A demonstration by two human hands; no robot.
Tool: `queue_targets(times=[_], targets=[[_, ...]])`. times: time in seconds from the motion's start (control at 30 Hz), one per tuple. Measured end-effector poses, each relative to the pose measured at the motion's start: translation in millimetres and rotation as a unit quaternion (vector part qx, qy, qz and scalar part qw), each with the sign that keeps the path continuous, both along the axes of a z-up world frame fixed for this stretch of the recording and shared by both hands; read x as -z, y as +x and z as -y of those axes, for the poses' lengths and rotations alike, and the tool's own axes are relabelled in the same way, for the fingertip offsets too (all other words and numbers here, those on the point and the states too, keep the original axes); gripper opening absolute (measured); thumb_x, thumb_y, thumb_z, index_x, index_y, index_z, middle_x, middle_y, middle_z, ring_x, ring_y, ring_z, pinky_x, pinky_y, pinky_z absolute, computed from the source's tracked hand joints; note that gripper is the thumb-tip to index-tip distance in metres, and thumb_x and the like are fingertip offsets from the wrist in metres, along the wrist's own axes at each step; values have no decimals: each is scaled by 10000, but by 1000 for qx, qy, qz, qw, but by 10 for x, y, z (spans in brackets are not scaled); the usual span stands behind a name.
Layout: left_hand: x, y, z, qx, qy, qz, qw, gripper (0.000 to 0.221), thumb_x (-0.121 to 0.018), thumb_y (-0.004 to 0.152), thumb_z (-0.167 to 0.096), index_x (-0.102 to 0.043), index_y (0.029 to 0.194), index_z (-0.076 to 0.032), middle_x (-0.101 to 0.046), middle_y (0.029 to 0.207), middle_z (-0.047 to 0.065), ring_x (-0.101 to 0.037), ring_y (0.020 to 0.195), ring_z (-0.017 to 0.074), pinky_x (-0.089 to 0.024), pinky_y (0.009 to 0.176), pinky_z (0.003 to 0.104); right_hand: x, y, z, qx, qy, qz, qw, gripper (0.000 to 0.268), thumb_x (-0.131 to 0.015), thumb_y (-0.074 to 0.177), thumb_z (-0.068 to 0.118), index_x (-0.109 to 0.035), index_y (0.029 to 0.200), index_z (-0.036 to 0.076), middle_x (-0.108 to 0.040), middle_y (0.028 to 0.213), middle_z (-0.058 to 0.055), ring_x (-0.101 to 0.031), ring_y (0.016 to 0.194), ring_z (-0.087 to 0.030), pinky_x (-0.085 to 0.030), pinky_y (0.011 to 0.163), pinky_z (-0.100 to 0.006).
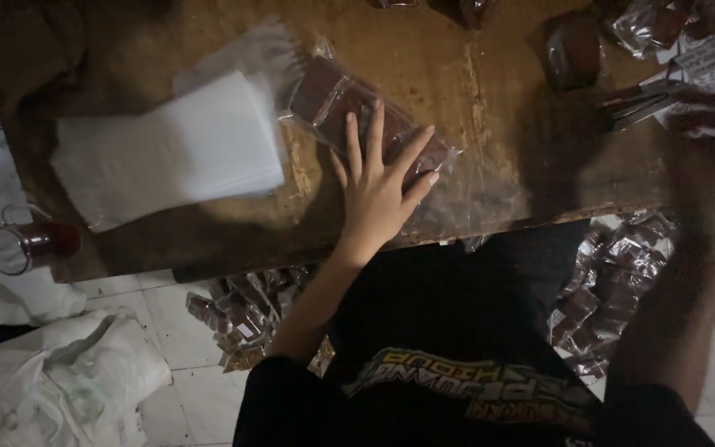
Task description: Packaging individually wrapped baked goods into larger bags, adding labels, and stapling them shut.
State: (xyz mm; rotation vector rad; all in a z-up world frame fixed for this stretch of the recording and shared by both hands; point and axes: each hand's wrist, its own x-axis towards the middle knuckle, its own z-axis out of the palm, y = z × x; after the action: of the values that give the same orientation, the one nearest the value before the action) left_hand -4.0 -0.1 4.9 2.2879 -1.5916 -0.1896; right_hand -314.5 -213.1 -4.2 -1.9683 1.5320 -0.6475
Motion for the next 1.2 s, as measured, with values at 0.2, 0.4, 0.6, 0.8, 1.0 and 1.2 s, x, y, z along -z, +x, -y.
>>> queue_targets(times=[0.2, 0.4, 0.6, 0.8, 1.0, 1.2], targets=[[393, 113, 24, 14, -67, 76, 995, 670, -564, 1008, -722, -326, 1583, -475, -23, 1738, 46, -66, 1598, 475, -290, 1228, 808, 1910, -1756, 1104, 0, 12, -14, 1000, 484, -804, 1015, 47, -532, 1409, 119, -556, 1209, -156, -520, 892, -231, -443, 682, -364], [393, 488, 179, 32, -105, 96, 989, 630, -671, 1027, -671, -414, 1565, -466, -102, 1725, 7, -126, 1597, 426, -557, 1106, 635, 1939, -1834, 1084, 92, 49, 18, 994, 300, -824, 1089, 214, -609, 1295, 243, -587, 1166, 25, -546, 947, -91, -454, 737, -256], [-306, 0, 287, 4, -180, -50, 982, 314, -697, 956, -331, -611, 1175, -123, -514, 1314, 91, -527, 1217, 290, -422, 1103, 493, 1325, -1230, 135, 64, -169, 92, 979, 208, -937, 1294, 75, -763, 1235, -24, -798, 1112, -127, -711, 907, -162, -605, 731, -293], [-619, -738, 404, 149, -179, -454, 860, 216, -525, 1015, -257, -577, 940, -61, -657, 794, 51, -664, 664, 146, -510, 610, 254, -377, 580, -969, -57, -325, 234, 915, 495, -888, 769, -182, -568, 1097, 7, -534, 1143, -121, -486, 1031, -367, -380, 1016, -495], [-627, -593, 316, 119, -199, -372, 899, 225, -510, 1029, -235, -541, 862, -88, -539, 722, 6, -490, 633, 132, -371, 602, 286, -863, 701, -1162, -114, 110, 332, 930, 507, -410, 1103, 189, -363, 1571, -2, -469, 1397, -216, -523, 1144, -297, -491, 897, -362], [-375, -624, 270, 88, -285, -272, 915, 464, -632, 962, -450, -640, 1186, -44, -692, 1014, 131, -676, 908, 281, -521, 862, 415, -1111, 423, -852, 18, 195, 220, 956, 147, -707, 1019, 22, -665, 1125, 116, -693, 1148, -33, -654, 982, -136, -533, 888, -269]])
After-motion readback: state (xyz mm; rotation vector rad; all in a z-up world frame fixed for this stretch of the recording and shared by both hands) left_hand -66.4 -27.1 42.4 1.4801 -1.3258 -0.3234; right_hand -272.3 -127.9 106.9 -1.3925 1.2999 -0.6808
